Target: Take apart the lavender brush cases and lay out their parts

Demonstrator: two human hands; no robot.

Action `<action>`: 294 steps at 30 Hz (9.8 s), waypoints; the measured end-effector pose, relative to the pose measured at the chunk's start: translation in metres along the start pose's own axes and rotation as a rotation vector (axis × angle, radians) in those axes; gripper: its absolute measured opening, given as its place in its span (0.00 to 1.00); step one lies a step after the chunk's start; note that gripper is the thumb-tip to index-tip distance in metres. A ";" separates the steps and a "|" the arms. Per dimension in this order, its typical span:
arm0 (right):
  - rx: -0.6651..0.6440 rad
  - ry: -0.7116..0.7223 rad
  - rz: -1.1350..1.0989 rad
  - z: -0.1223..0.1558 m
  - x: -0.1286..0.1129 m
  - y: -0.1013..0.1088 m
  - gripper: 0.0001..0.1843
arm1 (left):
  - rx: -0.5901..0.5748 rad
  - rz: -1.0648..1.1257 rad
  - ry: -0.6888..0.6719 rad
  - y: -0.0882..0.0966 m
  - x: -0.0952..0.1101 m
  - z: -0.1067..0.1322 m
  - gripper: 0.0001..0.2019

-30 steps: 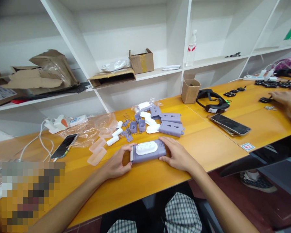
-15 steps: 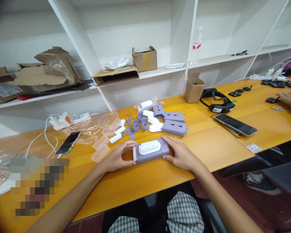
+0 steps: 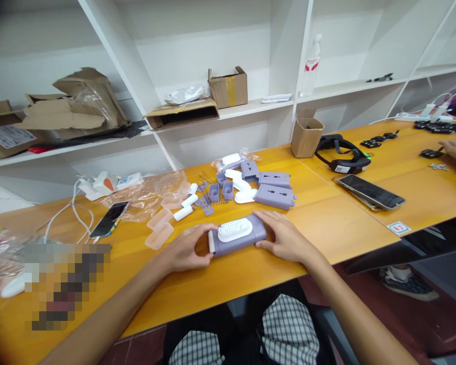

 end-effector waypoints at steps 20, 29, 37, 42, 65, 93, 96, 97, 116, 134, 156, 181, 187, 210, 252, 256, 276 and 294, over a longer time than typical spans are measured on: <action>0.053 -0.011 0.002 -0.002 0.003 -0.004 0.44 | -0.001 0.028 -0.037 0.011 -0.012 -0.004 0.27; 0.077 -0.023 0.007 -0.003 0.004 -0.003 0.45 | 0.016 -0.018 -0.044 0.023 -0.016 -0.002 0.28; 0.110 -0.040 -0.015 -0.003 0.008 -0.001 0.46 | 0.098 -0.181 -0.046 0.043 -0.030 0.001 0.20; 0.097 -0.060 -0.009 -0.004 0.006 -0.001 0.45 | 0.144 -0.266 0.004 0.070 -0.050 0.008 0.15; 0.250 -0.117 0.034 -0.006 -0.001 0.002 0.22 | 0.188 -0.220 -0.019 0.016 -0.019 0.000 0.15; -0.027 -0.224 0.471 0.019 -0.013 -0.015 0.42 | 0.171 -0.480 0.192 -0.043 -0.019 0.024 0.28; -0.024 -0.224 0.451 0.019 -0.014 -0.014 0.42 | 0.207 -0.479 0.244 -0.044 -0.022 0.030 0.29; -0.017 -0.223 0.443 0.019 -0.014 -0.014 0.42 | 0.213 -0.483 0.262 -0.045 -0.023 0.032 0.29; 0.016 -0.221 0.350 0.020 -0.010 -0.015 0.42 | 0.246 -0.398 0.424 -0.042 -0.028 0.042 0.28; -0.012 -0.211 0.427 0.019 -0.013 -0.014 0.41 | 0.229 -0.427 0.392 -0.041 -0.019 0.038 0.26; 0.039 -0.149 0.457 0.028 0.001 -0.021 0.41 | 0.204 -0.397 0.370 -0.039 0.001 0.033 0.26; 0.168 -0.165 0.190 0.003 0.012 0.010 0.43 | 0.273 -0.014 0.394 -0.009 -0.001 -0.016 0.17; 0.159 -0.141 0.058 -0.015 0.009 0.002 0.35 | 0.291 0.104 0.341 -0.013 -0.002 -0.038 0.12; 0.379 -0.243 -0.758 -0.018 0.009 -0.002 0.16 | 0.480 0.385 0.275 -0.002 -0.023 -0.024 0.11; 0.488 -0.490 -1.415 -0.016 0.014 -0.014 0.31 | 0.413 0.598 0.186 -0.004 -0.013 -0.025 0.12; 0.466 -0.512 -1.467 -0.016 0.017 -0.018 0.28 | 0.454 0.591 0.218 -0.003 -0.017 -0.024 0.13; 0.428 -0.515 -1.496 -0.017 0.009 -0.017 0.27 | 0.469 0.510 0.163 0.001 -0.009 -0.024 0.13; 0.401 -0.504 -1.316 -0.013 0.011 -0.017 0.23 | 0.429 0.500 0.146 0.000 -0.003 -0.025 0.13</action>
Point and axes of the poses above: each hand's wrist, its own z-axis away from the middle knuckle, its own y-axis out of the back of the hand, x = y × z, the point moved 7 cm from there along -z, towards the middle knuckle, and after that the axes turned 12 degrees about -z, right-handed, at the moved point
